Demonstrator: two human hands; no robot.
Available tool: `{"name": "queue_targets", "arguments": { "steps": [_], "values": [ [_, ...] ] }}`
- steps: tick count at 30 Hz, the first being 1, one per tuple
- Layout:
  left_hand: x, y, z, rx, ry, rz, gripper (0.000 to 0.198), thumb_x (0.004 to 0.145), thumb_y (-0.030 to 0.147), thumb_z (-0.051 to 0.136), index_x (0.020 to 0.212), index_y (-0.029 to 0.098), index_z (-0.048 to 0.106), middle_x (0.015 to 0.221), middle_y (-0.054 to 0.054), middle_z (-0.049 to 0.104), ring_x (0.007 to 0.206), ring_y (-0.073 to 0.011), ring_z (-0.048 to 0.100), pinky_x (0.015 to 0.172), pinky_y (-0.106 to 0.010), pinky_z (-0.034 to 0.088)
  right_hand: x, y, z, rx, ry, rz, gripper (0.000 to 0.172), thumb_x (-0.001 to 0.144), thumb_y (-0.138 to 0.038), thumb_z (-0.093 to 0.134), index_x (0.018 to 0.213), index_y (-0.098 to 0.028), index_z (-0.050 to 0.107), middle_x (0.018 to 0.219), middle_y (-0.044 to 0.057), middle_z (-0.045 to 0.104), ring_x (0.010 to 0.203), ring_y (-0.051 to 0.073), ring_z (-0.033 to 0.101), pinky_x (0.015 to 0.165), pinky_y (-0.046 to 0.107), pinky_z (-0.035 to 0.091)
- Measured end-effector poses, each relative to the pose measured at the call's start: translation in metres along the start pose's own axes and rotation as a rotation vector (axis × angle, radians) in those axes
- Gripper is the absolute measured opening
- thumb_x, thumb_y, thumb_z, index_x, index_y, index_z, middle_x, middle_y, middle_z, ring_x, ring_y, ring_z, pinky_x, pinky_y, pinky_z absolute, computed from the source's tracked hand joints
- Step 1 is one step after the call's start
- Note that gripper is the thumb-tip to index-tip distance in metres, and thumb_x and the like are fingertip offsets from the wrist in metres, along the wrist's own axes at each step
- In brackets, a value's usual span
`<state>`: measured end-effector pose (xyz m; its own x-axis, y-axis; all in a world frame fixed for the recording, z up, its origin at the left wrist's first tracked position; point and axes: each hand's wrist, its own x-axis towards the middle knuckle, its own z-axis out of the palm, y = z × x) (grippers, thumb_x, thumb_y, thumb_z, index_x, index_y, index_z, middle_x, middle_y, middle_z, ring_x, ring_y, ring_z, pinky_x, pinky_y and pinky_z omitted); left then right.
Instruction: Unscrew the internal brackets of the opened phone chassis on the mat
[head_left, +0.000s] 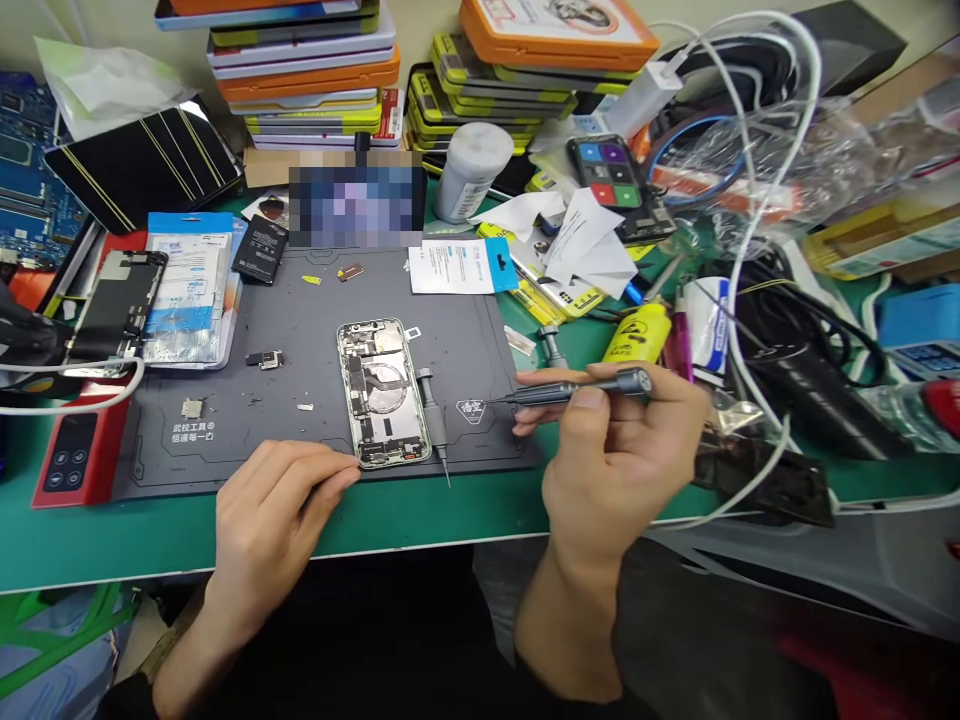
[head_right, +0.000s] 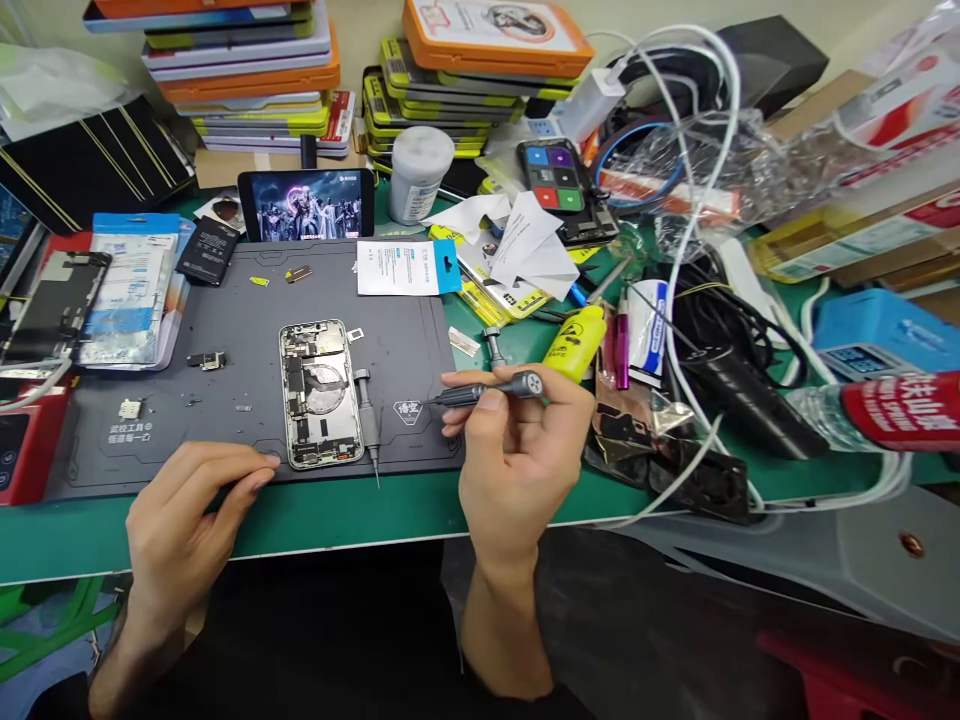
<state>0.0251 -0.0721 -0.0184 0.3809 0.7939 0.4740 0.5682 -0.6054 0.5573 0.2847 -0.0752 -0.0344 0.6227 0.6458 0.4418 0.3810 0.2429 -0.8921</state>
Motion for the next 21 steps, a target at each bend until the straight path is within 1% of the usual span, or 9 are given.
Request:
{"name": "queue_targets", "arguments": {
  "steps": [2, 6, 10, 12, 14, 15, 17, 20, 21],
  "values": [
    [-0.001, 0.000, 0.000, -0.008, -0.004, -0.010, 0.012, 0.106, 0.010, 0.069, 0.106, 0.021, 0.071, 0.094, -0.002, 0.079, 0.088, -0.0171, 0.073, 0.080, -0.032, 0.055, 0.002, 0.005, -0.003, 0.006, 0.006, 0.020, 0.016, 0.102, -0.027, 0.063, 0.116, -0.024, 0.056, 0.086, -0.001, 0.080, 0.056, 0.014, 0.072, 0.048, 0.027, 0.059],
    [-0.002, -0.001, -0.001, -0.034, -0.005, -0.025, 0.012, 0.108, 0.011, 0.066, 0.101, 0.021, 0.067, 0.088, -0.001, 0.075, 0.082, -0.0146, 0.067, 0.075, -0.029, 0.052, 0.004, 0.017, -0.010, 0.093, 0.026, 0.070, 0.027, 0.104, -0.027, 0.058, 0.131, -0.026, 0.057, 0.084, -0.001, 0.077, 0.062, 0.018, 0.073, 0.047, 0.027, 0.056],
    [-0.002, -0.001, -0.001, -0.051, 0.003, -0.025, 0.014, 0.110, 0.015, 0.064, 0.097, 0.020, 0.064, 0.083, 0.000, 0.071, 0.079, -0.0135, 0.064, 0.072, -0.028, 0.049, 0.007, 0.019, -0.015, 0.210, 0.018, 0.115, 0.030, 0.103, -0.023, 0.058, 0.131, -0.028, 0.062, 0.083, -0.001, 0.076, 0.059, 0.016, 0.068, 0.044, 0.025, 0.051],
    [-0.002, -0.001, 0.000, -0.056, 0.012, -0.025, 0.015, 0.111, 0.016, 0.063, 0.096, 0.020, 0.063, 0.083, 0.000, 0.070, 0.078, -0.0129, 0.063, 0.072, -0.027, 0.049, 0.006, 0.013, -0.013, 0.278, -0.003, 0.167, 0.025, 0.103, -0.023, 0.058, 0.127, -0.027, 0.064, 0.083, -0.001, 0.077, 0.060, 0.015, 0.069, 0.046, 0.025, 0.053],
    [-0.003, -0.001, 0.002, -0.061, 0.019, -0.036, 0.015, 0.112, 0.017, 0.062, 0.097, 0.020, 0.062, 0.083, 0.001, 0.070, 0.078, -0.0124, 0.063, 0.072, -0.026, 0.050, 0.002, 0.003, -0.008, 0.337, -0.043, 0.217, 0.025, 0.102, -0.025, 0.064, 0.127, -0.028, 0.064, 0.086, 0.000, 0.080, 0.067, 0.016, 0.072, 0.050, 0.025, 0.057],
    [-0.003, 0.000, 0.002, -0.066, 0.022, -0.048, 0.015, 0.112, 0.017, 0.062, 0.097, 0.020, 0.061, 0.083, 0.001, 0.070, 0.078, -0.0122, 0.063, 0.072, -0.026, 0.050, -0.002, -0.002, -0.005, 0.356, -0.068, 0.225, 0.029, 0.101, -0.024, 0.068, 0.129, -0.029, 0.063, 0.089, 0.000, 0.081, 0.073, 0.016, 0.075, 0.053, 0.025, 0.060],
    [-0.003, 0.000, 0.003, -0.074, 0.030, -0.076, 0.011, 0.111, 0.018, 0.063, 0.101, 0.021, 0.060, 0.084, 0.001, 0.071, 0.076, -0.0116, 0.063, 0.071, -0.025, 0.050, -0.013, -0.015, 0.005, 0.392, -0.119, 0.195, 0.046, 0.095, -0.016, 0.077, 0.136, -0.032, 0.062, 0.093, -0.002, 0.080, 0.088, 0.017, 0.077, 0.057, 0.023, 0.063],
    [-0.002, 0.002, 0.003, -0.078, 0.049, -0.077, 0.008, 0.109, 0.017, 0.068, 0.105, 0.021, 0.063, 0.089, 0.001, 0.075, 0.078, -0.0111, 0.065, 0.072, -0.024, 0.052, -0.035, -0.032, 0.021, 0.474, -0.211, 0.117, 0.057, 0.097, -0.007, 0.071, 0.145, -0.034, 0.060, 0.098, -0.003, 0.080, 0.084, 0.014, 0.076, 0.055, 0.021, 0.064],
    [-0.002, 0.002, 0.002, -0.079, 0.053, -0.068, 0.008, 0.108, 0.016, 0.071, 0.106, 0.020, 0.065, 0.091, 0.000, 0.076, 0.081, -0.0112, 0.068, 0.075, -0.024, 0.053, -0.042, -0.035, 0.026, 0.499, -0.213, 0.075, 0.060, 0.097, -0.005, 0.069, 0.148, -0.034, 0.058, 0.100, -0.003, 0.080, 0.083, 0.014, 0.076, 0.055, 0.022, 0.065]
  ]
}}
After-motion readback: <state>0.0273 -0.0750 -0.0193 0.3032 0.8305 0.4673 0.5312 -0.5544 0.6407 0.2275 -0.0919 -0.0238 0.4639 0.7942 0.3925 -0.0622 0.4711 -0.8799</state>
